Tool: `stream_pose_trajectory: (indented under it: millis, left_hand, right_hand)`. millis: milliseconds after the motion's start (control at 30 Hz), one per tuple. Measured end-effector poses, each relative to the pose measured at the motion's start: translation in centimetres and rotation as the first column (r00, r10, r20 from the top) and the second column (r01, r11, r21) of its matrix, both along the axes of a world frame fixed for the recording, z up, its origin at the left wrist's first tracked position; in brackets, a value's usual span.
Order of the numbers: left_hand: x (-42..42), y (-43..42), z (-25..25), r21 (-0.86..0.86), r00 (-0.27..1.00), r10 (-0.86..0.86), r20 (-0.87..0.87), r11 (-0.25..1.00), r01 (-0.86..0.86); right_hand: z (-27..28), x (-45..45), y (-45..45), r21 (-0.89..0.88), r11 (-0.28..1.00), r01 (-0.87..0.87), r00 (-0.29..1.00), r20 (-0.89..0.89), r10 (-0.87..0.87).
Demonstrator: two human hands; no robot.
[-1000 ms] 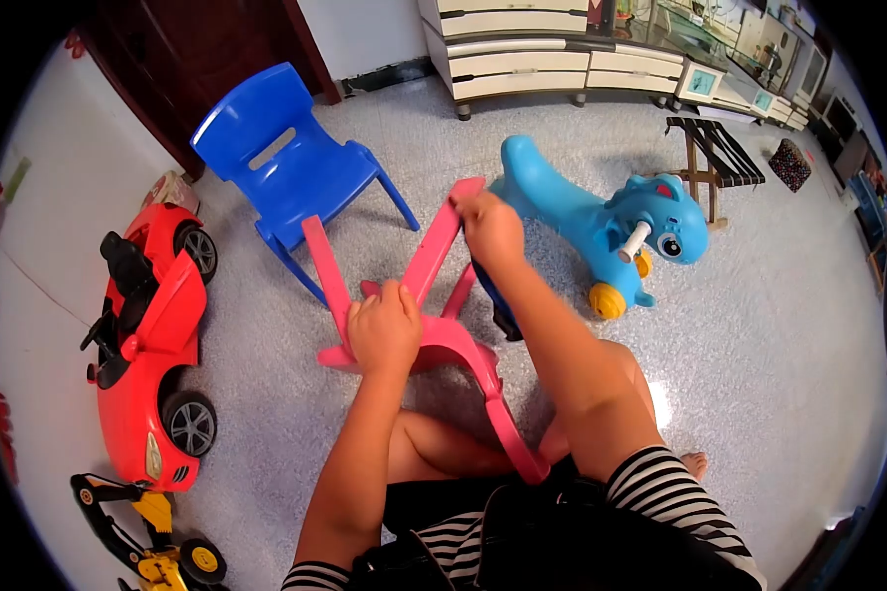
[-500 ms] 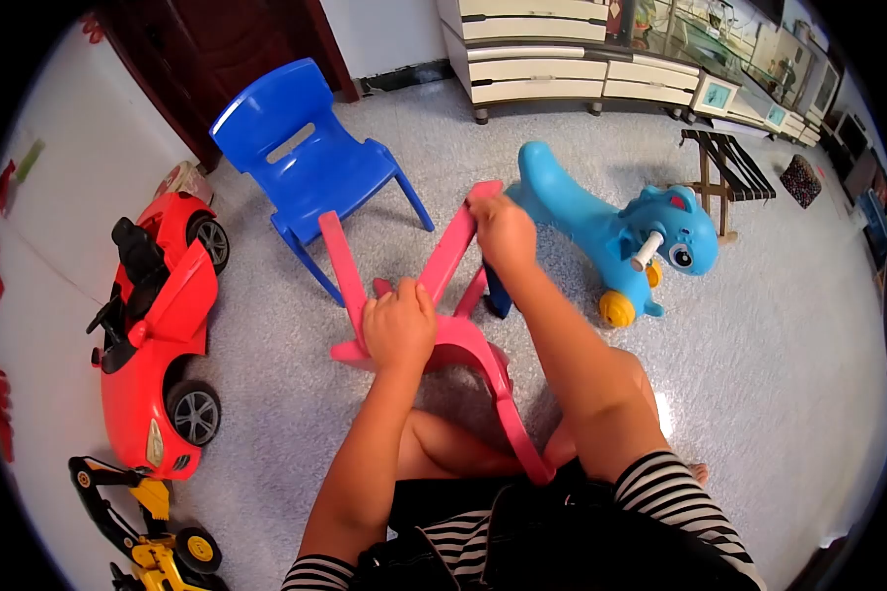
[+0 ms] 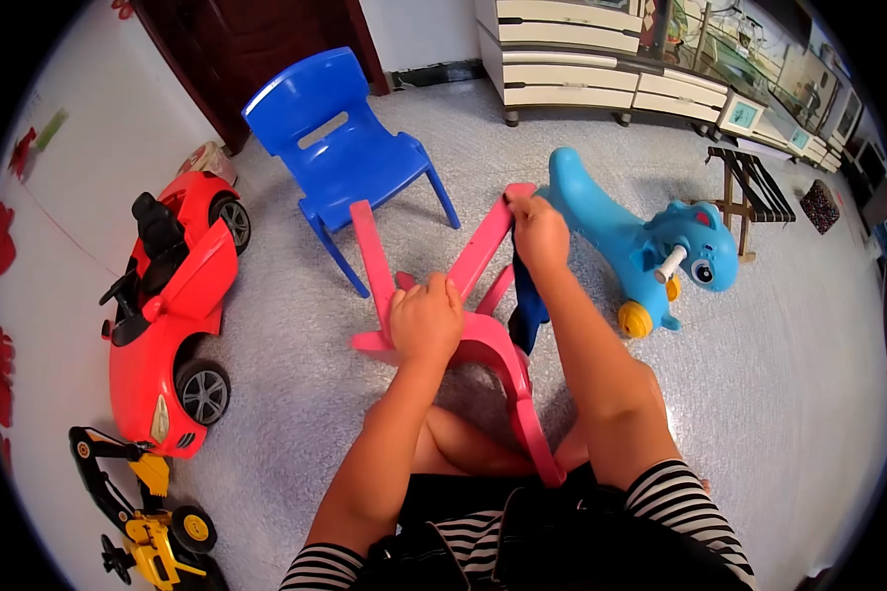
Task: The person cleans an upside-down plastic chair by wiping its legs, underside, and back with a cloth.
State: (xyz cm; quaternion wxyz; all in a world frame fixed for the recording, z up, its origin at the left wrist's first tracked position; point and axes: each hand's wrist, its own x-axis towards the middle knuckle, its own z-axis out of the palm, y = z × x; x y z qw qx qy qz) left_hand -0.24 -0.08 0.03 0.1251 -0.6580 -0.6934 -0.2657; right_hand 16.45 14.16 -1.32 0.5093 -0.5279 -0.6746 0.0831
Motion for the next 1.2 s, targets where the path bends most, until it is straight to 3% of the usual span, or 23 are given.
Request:
stream_pose_trajectory:
  millis: [133, 167, 200, 367, 467, 600, 667, 733, 767, 867, 900, 1067, 1100, 1200]
  left_hand:
    - [0.2, 0.2, -0.2, 0.04, 1.0, -0.008, -0.01, 0.999, 0.008]
    - [0.2, 0.2, -0.3, 0.079, 0.999, 0.0, -0.036, 0.997, 0.003]
    - [0.2, 0.2, -0.2, 0.072, 0.999, -0.01, -0.038, 0.997, 0.013]
    - [-0.3, 0.4, -0.2, 0.034, 0.999, -0.007, -0.043, 0.999, 0.009]
    - [0.1, 0.1, 0.2, 0.019, 0.999, -0.004, -0.044, 1.0, 0.005]
    - [0.2, 0.3, -0.2, 0.066, 0.999, -0.011, -0.042, 0.998, 0.014]
    - [0.0, 0.2, -0.2, 0.038, 0.998, -0.008, -0.059, 0.999, 0.011]
    - [0.0, 0.3, -0.3, 0.029, 0.997, -0.009, -0.075, 1.0, 0.011]
    - [0.0, 0.1, -0.4, 0.022, 0.996, -0.01, -0.087, 1.0, 0.012]
    - [0.0, 0.1, 0.2, 0.045, 0.995, -0.023, -0.099, 0.999, 0.028]
    - [-0.1, 0.1, 0.2, 0.046, 0.995, -0.024, -0.102, 0.999, 0.029]
    - [0.1, 0.2, -0.1, 0.059, 0.997, -0.018, -0.076, 0.998, 0.023]
    - [0.2, 0.1, -0.1, 0.062, 0.997, -0.021, -0.072, 0.998, 0.025]
    - [0.2, 0.2, 0.1, 0.081, 0.998, -0.022, -0.055, 0.996, 0.026]
  right_hand:
    - [-0.9, -1.7, -6.4, 0.043, 0.987, -0.155, 0.988, -0.007, 0.156]
    - [-1.3, -2.0, -8.1, 0.033, 0.982, -0.187, 0.978, 0.104, 0.183]
    - [-0.1, -2.3, -10.0, 0.007, 0.975, -0.223, 0.974, 0.042, 0.223]
    - [0.1, -0.7, -5.6, 0.011, 0.994, -0.107, 0.989, 0.101, 0.106]
    - [-0.2, 0.5, -0.6, -0.008, 1.0, 0.019, 1.0, -0.015, -0.02]
    - [-1.1, -0.5, -1.8, 0.042, 0.999, -0.012, 0.998, -0.062, 0.015]
    - [-0.4, -1.1, -5.6, -0.038, 0.993, -0.112, 0.992, 0.051, 0.114]
    - [-0.4, -2.0, -9.1, -0.03, 0.975, -0.221, 0.975, -0.006, 0.221]
    - [-0.2, -1.9, -9.7, -0.047, 0.981, -0.188, 0.979, 0.077, 0.191]
    - [-0.1, -1.0, -7.1, -0.028, 0.982, -0.188, 0.981, 0.033, 0.189]
    - [0.5, -0.4, -5.7, -0.085, 0.99, -0.116, 0.989, 0.077, 0.123]
    - [1.7, 1.3, 1.3, -0.125, 0.991, 0.055, 0.998, -0.008, -0.056]
    - [0.6, 0.9, 2.0, -0.046, 0.996, 0.077, 0.997, 0.017, -0.076]
    - [0.7, -0.2, -1.6, -0.044, 0.999, -0.011, 0.992, 0.121, 0.017]
